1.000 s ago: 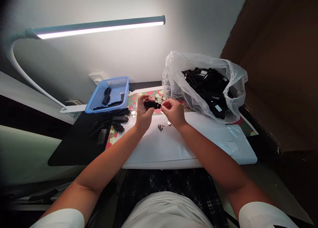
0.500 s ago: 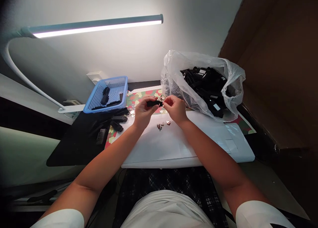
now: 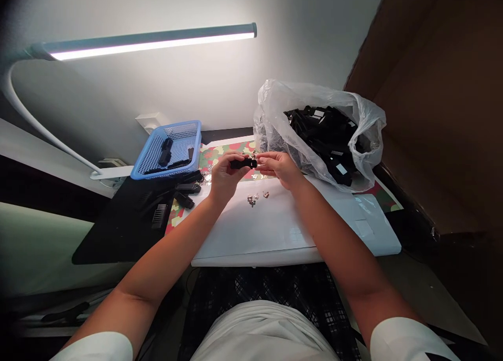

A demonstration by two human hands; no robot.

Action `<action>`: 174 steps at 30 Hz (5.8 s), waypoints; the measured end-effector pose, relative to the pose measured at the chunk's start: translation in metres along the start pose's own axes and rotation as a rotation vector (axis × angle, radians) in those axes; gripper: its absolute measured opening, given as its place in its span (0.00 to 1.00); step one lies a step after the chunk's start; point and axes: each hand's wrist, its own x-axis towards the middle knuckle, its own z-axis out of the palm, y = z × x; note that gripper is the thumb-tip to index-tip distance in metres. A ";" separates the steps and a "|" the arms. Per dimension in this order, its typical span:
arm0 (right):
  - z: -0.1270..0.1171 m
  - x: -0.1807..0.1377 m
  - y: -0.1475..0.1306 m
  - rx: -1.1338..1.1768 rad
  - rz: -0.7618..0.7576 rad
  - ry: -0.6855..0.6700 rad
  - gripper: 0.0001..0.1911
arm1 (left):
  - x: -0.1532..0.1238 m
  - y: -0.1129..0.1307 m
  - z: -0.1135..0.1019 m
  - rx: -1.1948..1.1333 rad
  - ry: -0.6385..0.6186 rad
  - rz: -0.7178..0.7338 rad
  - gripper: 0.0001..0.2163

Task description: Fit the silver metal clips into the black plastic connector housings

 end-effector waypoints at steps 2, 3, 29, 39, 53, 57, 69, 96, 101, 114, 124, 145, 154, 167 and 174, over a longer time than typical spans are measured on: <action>-0.001 0.000 0.000 -0.036 0.006 -0.033 0.21 | -0.001 -0.003 -0.002 0.109 -0.067 0.073 0.13; -0.001 0.000 0.001 -0.073 -0.002 -0.048 0.20 | -0.002 -0.004 -0.003 0.176 -0.113 0.109 0.12; 0.014 -0.002 0.012 -0.286 -0.391 0.013 0.12 | 0.018 -0.018 -0.027 0.193 -0.088 0.142 0.18; 0.007 -0.008 0.007 -0.472 -0.537 -0.025 0.12 | 0.011 -0.015 -0.020 0.275 -0.270 0.030 0.13; 0.008 -0.007 0.003 -0.448 -0.518 -0.097 0.13 | 0.018 -0.010 -0.028 0.142 -0.401 -0.325 0.19; 0.012 -0.001 0.013 -0.622 -0.604 0.180 0.11 | 0.016 -0.016 -0.023 0.099 -0.316 -0.462 0.24; -0.015 0.016 0.026 -1.192 -0.310 0.044 0.08 | 0.037 -0.008 -0.034 -0.329 0.147 -0.493 0.11; 0.015 0.004 0.015 0.113 -0.083 0.088 0.25 | 0.025 -0.016 -0.026 -0.281 -0.050 -0.411 0.17; 0.014 0.004 0.013 -0.015 -0.100 0.130 0.25 | 0.024 -0.020 -0.026 -0.166 -0.055 -0.228 0.23; 0.008 0.003 0.017 -0.278 -0.152 0.063 0.18 | 0.016 -0.026 -0.025 0.044 -0.201 0.011 0.24; 0.003 0.002 0.012 0.043 0.175 -0.083 0.25 | 0.014 -0.023 -0.025 0.029 -0.265 0.099 0.24; 0.012 0.002 0.020 0.065 0.121 -0.070 0.27 | 0.007 -0.023 -0.018 0.110 -0.352 0.206 0.15; 0.008 -0.003 0.005 -0.541 -0.606 0.164 0.13 | 0.013 -0.023 -0.021 0.162 -0.232 -0.074 0.20; 0.012 -0.002 0.008 0.240 -0.123 -0.136 0.18 | 0.015 -0.023 -0.024 0.214 -0.407 -0.053 0.18; 0.014 -0.010 0.000 0.338 -0.046 -0.184 0.18 | 0.014 -0.020 -0.025 0.388 -0.496 0.210 0.18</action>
